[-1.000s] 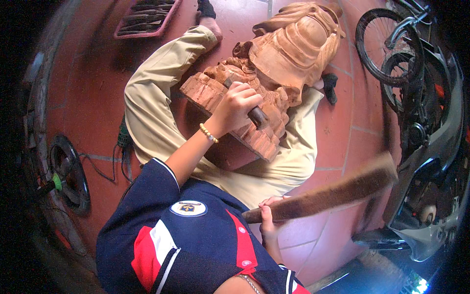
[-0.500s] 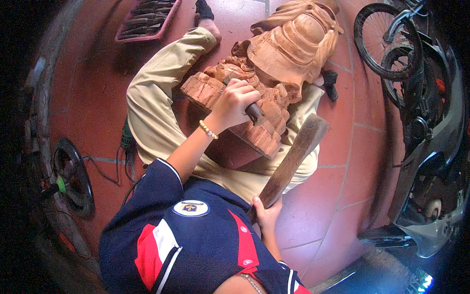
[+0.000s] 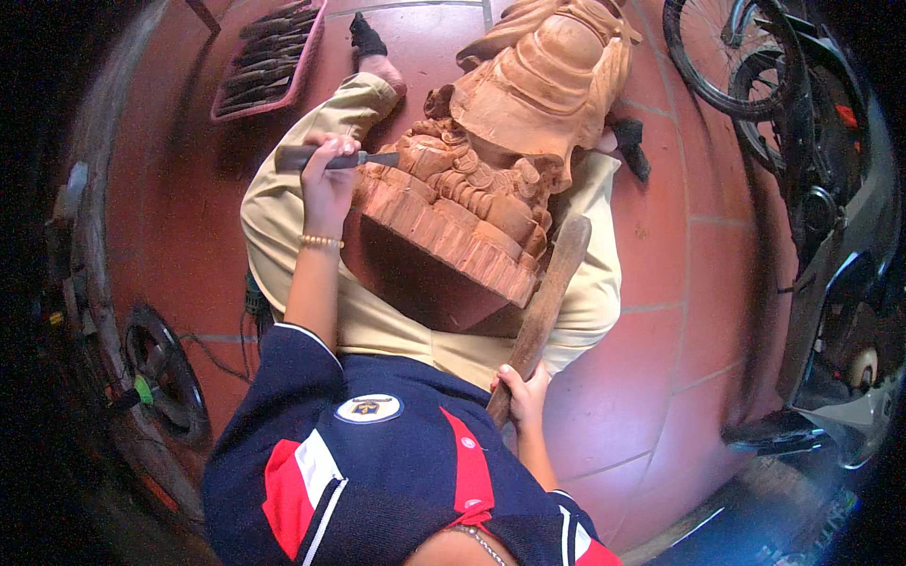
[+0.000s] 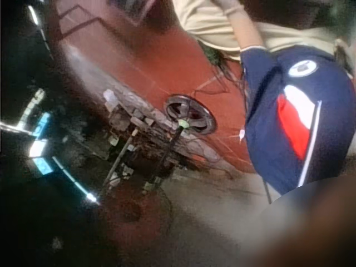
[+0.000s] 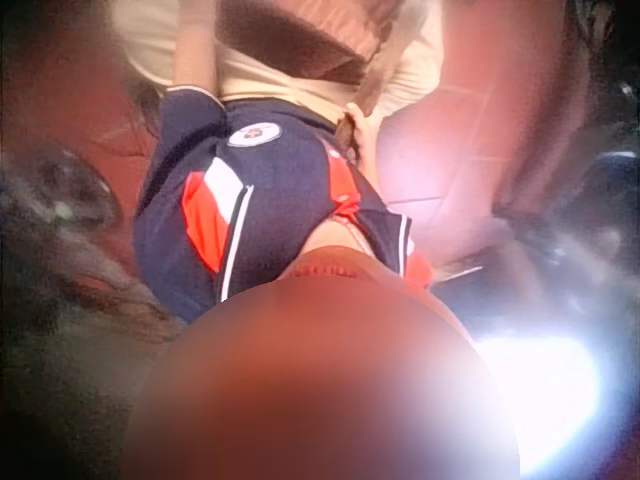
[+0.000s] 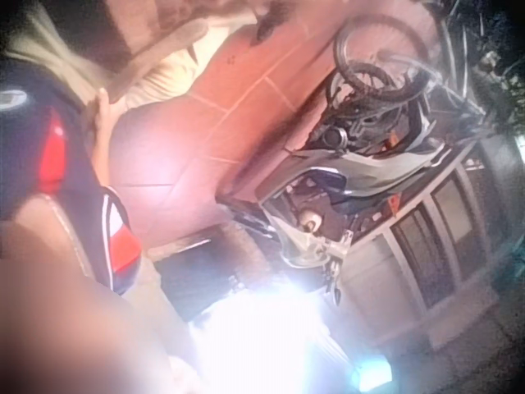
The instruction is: The person is carving a wooden sculpture using a chisel and mallet. They are seated on the floor, holding the chisel in one hand and striking it with the mallet in the other to shape the wood.
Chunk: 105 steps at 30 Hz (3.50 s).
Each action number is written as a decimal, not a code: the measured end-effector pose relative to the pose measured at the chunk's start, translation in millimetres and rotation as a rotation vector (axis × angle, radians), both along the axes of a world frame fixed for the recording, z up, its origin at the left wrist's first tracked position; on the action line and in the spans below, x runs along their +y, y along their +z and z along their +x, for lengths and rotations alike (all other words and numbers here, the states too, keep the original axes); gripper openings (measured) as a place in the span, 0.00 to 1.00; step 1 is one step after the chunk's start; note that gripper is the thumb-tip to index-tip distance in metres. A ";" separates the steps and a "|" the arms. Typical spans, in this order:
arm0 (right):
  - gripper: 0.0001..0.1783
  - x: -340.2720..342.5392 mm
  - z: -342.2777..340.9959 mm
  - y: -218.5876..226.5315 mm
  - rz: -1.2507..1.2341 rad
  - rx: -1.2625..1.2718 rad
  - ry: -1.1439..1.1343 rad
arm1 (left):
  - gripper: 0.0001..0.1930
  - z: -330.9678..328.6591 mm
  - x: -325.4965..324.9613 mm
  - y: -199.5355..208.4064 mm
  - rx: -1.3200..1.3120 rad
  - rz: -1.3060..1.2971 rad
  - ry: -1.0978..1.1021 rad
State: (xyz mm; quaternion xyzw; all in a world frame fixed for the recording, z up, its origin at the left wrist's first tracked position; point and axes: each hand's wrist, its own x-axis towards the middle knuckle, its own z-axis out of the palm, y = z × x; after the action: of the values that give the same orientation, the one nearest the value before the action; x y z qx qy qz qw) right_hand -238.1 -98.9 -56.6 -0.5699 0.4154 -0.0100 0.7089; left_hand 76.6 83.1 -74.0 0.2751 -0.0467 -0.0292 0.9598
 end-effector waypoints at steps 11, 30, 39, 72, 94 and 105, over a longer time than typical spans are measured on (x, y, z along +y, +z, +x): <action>0.17 -4.4 -0.5 -4.5 0.006 0.000 0.018 | 0.07 -7.0 -14.9 3.9 0.165 -0.622 -0.016; 0.19 -3.3 -4.5 -4.0 0.030 -0.071 -0.022 | 0.07 -36.7 -54.6 34.4 -0.798 1.115 0.196; 0.29 7.3 -4.5 31.1 -0.112 -0.238 0.042 | 0.08 -42.9 -67.2 28.9 -0.891 1.261 0.194; 0.23 16.7 12.0 24.7 -0.723 -0.097 0.416 | 0.12 -41.4 -60.2 25.9 -0.872 1.281 0.195; 0.26 13.3 1.5 13.2 -0.669 -0.128 0.436 | 0.10 -41.5 -63.2 22.3 -0.860 1.259 0.168; 0.26 19.9 11.5 19.3 -0.752 -0.077 0.416 | 0.10 -36.5 -60.3 18.0 -0.793 1.281 0.220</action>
State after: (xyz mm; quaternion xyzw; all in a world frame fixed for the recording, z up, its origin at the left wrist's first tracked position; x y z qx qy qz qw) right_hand -226.7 -79.0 -37.3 -0.8595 0.2324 -0.0388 0.4535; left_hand 40.1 22.8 -56.0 0.7713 -0.3344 0.1465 0.5214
